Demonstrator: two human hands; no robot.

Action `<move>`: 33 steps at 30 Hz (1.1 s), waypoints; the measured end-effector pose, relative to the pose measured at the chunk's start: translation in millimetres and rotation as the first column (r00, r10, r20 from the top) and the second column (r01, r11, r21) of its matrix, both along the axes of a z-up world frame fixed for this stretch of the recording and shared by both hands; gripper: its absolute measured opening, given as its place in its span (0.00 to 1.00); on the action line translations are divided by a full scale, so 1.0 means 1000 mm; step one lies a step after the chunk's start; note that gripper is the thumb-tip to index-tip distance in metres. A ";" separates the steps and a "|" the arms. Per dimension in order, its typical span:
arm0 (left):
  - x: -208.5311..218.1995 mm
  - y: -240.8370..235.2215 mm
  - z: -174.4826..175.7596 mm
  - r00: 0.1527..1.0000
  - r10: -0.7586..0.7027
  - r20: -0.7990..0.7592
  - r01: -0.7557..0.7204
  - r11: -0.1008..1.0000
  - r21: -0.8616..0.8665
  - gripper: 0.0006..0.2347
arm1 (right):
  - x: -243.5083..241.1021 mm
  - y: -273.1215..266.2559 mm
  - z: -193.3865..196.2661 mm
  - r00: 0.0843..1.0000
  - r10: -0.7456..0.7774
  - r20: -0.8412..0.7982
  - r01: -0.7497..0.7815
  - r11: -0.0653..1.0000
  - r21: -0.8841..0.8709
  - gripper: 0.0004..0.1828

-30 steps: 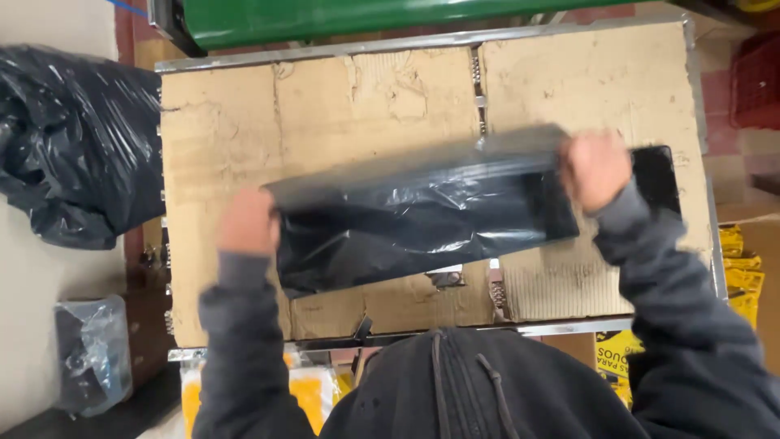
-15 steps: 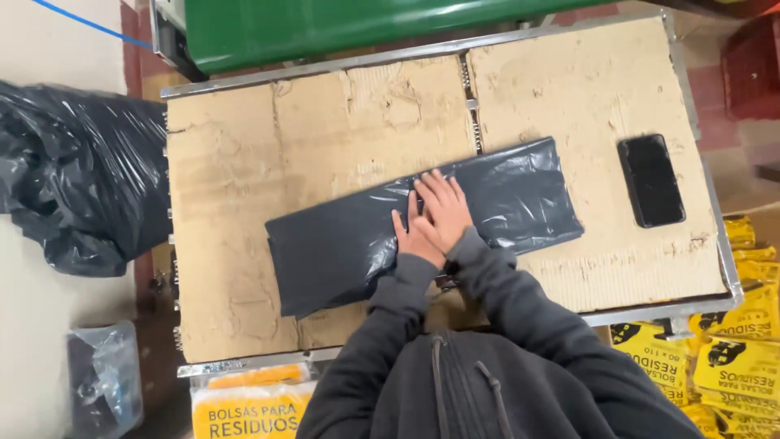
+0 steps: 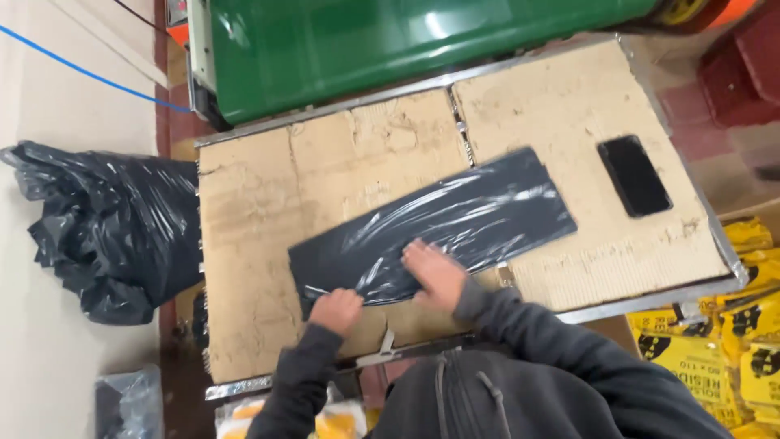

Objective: Folding black plastic trash bags and inserting them into yellow branded packaging sleeves.

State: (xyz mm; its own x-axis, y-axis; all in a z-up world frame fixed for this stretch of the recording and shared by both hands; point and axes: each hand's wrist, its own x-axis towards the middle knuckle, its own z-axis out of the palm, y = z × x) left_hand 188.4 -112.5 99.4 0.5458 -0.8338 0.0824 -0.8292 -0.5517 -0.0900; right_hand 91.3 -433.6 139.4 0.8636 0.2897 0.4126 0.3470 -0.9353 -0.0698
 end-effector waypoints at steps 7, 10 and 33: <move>-0.014 -0.112 0.086 0.492 -0.222 -0.842 0.207 0.969 -0.135 0.15 | -0.082 0.052 -0.045 0.961 0.224 -0.163 -0.114 0.856 0.505 0.34; 0.066 -0.195 -0.048 0.386 -0.587 -0.712 0.505 0.780 -0.369 0.10 | -0.114 0.010 -0.055 0.536 -0.045 -0.843 0.821 0.264 0.507 0.44; -0.087 -0.323 0.067 0.947 0.294 -0.129 -0.319 0.904 -0.286 0.36 | -0.024 -0.280 0.004 0.762 -0.266 -0.590 0.647 0.346 0.680 0.25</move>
